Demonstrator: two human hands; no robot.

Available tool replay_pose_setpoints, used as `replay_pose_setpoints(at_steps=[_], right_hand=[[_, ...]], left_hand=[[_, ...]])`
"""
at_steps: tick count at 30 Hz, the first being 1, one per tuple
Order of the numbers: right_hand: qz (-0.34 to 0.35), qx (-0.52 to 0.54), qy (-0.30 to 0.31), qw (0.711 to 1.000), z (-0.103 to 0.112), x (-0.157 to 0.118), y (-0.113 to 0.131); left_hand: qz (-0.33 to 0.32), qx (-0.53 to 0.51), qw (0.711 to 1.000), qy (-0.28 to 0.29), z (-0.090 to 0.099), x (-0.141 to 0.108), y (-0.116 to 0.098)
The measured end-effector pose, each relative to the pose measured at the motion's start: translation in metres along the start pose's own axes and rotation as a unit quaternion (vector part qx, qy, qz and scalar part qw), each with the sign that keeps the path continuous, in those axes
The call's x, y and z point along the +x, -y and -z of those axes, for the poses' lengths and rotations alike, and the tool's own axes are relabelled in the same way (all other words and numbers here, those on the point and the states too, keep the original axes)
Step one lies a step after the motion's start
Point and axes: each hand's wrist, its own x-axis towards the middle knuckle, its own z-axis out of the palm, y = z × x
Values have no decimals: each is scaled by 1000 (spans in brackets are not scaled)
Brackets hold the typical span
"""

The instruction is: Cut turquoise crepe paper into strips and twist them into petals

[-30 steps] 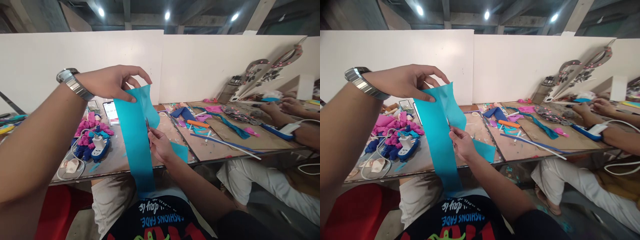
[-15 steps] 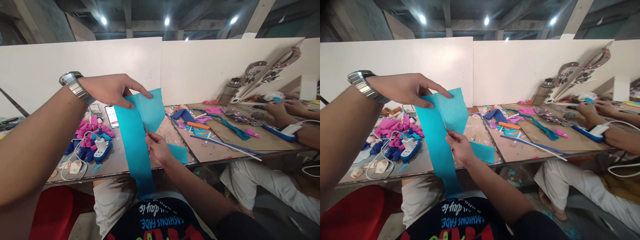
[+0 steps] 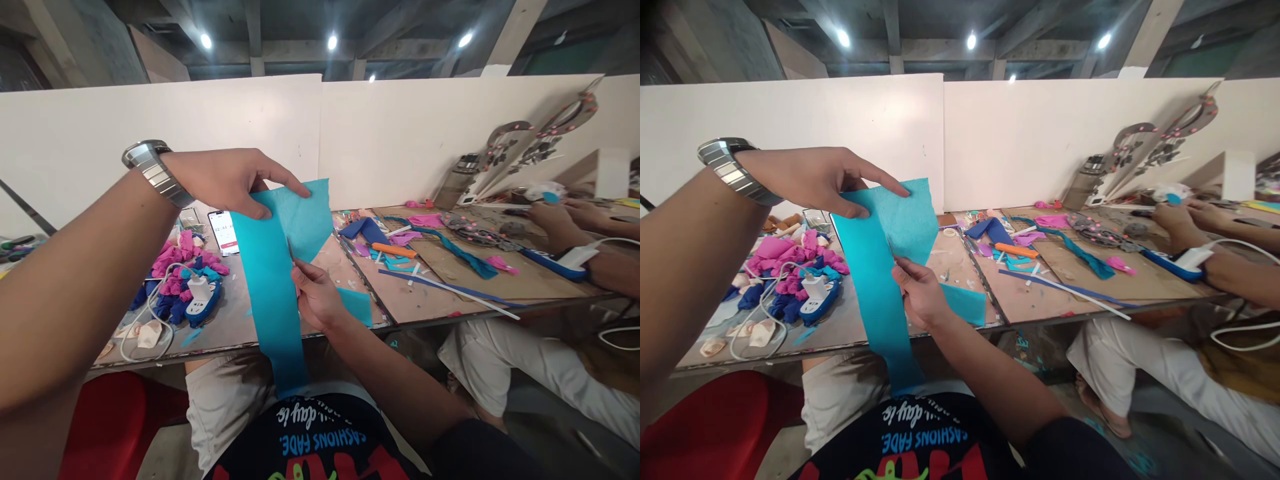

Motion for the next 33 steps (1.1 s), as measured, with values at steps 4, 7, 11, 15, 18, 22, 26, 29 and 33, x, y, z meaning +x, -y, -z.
replay_pose_setpoints(at_steps=[4,7,11,15,18,22,26,29,33], right_hand=[[5,9,8,1000,0,0,0],[10,6,1,1000,1,0,0],[-8,19,5,1000,-3,-3,4],[-9,21,21,1000,-9,-3,9],[1,13,1,1000,-10,-2,10],[2,7,-26,1000,-8,-2,8],[10,6,-8,1000,-10,-3,10],[2,24,4,1000,-13,-4,13],[6,31,-4,999,-15,-2,15]], left_hand=[[-8,-7,1000,-13,-1,2,1],[-8,-20,1000,-22,-2,2,1],[5,-25,999,-21,-1,1,-3],[-17,-32,999,-38,-2,2,-6],[-6,-46,997,-63,-3,2,-7],[-19,-41,998,-53,-2,2,-9],[-30,-37,998,-48,-2,2,-10],[-30,-31,998,-44,-4,2,-12],[-24,-44,997,-66,-6,3,-13]])
